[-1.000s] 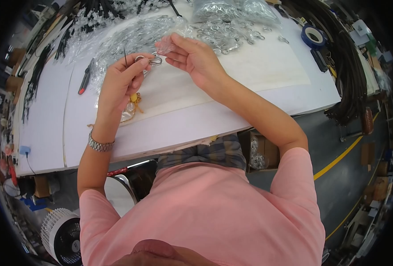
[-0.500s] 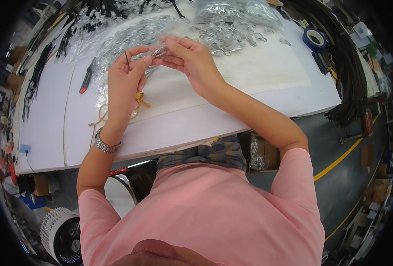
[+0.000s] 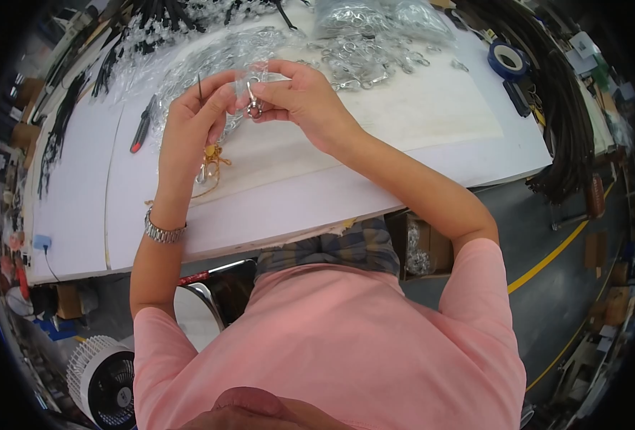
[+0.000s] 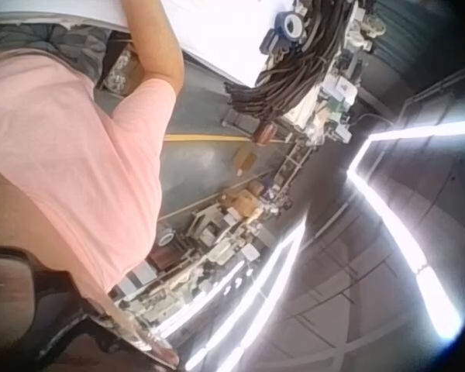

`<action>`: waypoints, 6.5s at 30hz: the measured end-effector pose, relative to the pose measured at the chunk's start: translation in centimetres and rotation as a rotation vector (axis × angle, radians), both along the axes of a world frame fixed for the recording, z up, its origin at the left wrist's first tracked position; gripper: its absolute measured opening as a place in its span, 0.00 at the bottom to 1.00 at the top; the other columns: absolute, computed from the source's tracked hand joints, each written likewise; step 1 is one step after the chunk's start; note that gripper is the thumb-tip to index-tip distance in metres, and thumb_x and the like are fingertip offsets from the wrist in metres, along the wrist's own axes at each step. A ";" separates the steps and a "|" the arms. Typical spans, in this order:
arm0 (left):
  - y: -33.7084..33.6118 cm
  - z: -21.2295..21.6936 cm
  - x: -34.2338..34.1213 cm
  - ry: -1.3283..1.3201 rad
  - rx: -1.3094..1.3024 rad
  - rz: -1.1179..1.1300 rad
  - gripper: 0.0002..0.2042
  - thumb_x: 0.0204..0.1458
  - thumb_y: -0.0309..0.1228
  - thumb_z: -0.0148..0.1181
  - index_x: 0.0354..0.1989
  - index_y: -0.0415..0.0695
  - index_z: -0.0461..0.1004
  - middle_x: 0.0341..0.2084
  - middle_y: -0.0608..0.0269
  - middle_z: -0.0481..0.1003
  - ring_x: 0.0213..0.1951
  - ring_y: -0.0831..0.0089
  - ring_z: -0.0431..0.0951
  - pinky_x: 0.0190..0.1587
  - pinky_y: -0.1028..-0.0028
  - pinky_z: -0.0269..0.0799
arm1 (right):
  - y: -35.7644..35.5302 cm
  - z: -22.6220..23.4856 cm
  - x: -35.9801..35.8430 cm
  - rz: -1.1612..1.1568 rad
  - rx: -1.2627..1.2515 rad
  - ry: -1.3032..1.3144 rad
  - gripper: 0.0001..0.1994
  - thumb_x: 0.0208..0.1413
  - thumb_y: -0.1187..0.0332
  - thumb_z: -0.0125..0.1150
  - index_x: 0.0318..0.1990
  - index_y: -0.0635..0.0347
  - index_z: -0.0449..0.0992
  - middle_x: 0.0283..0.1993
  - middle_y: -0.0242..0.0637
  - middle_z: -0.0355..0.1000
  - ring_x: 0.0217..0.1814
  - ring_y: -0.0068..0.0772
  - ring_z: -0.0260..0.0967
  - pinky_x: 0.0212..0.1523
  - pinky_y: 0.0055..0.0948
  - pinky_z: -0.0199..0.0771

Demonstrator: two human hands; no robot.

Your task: Manually assembling small silver and clear hardware components at a workshop table.

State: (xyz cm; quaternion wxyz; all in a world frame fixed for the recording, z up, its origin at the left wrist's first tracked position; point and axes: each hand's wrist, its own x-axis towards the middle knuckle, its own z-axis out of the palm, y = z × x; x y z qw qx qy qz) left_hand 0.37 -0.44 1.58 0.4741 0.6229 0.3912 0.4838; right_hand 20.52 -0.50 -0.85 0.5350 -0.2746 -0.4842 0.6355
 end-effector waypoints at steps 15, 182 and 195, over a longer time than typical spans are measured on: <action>-1.4 0.2 1.2 0.071 0.054 0.045 0.06 0.59 0.29 0.66 0.38 0.40 0.81 0.22 0.74 0.75 0.21 0.92 0.63 0.22 0.85 0.51 | 1.2 0.5 1.8 0.486 -0.144 -0.117 0.16 0.70 0.57 0.56 0.47 0.64 0.78 0.39 0.35 0.79 0.35 0.20 0.75 0.41 0.23 0.79; -0.7 -0.9 1.1 -0.086 -0.025 0.091 0.14 0.61 0.31 0.63 0.52 0.36 0.77 0.32 0.61 0.84 0.17 0.90 0.60 0.18 0.86 0.52 | 1.3 -0.7 -0.3 -0.103 -0.098 0.032 0.17 0.70 0.59 0.56 0.53 0.63 0.78 0.52 0.37 0.80 0.54 0.29 0.78 0.61 0.30 0.75; -0.5 -0.7 1.4 0.029 0.006 -0.037 0.17 0.64 0.31 0.59 0.58 0.36 0.73 0.24 0.63 0.80 0.15 0.88 0.62 0.17 0.83 0.55 | 0.7 -1.1 -0.3 0.044 0.028 -0.001 0.18 0.67 0.62 0.60 0.57 0.66 0.75 0.48 0.40 0.81 0.47 0.25 0.78 0.57 0.28 0.77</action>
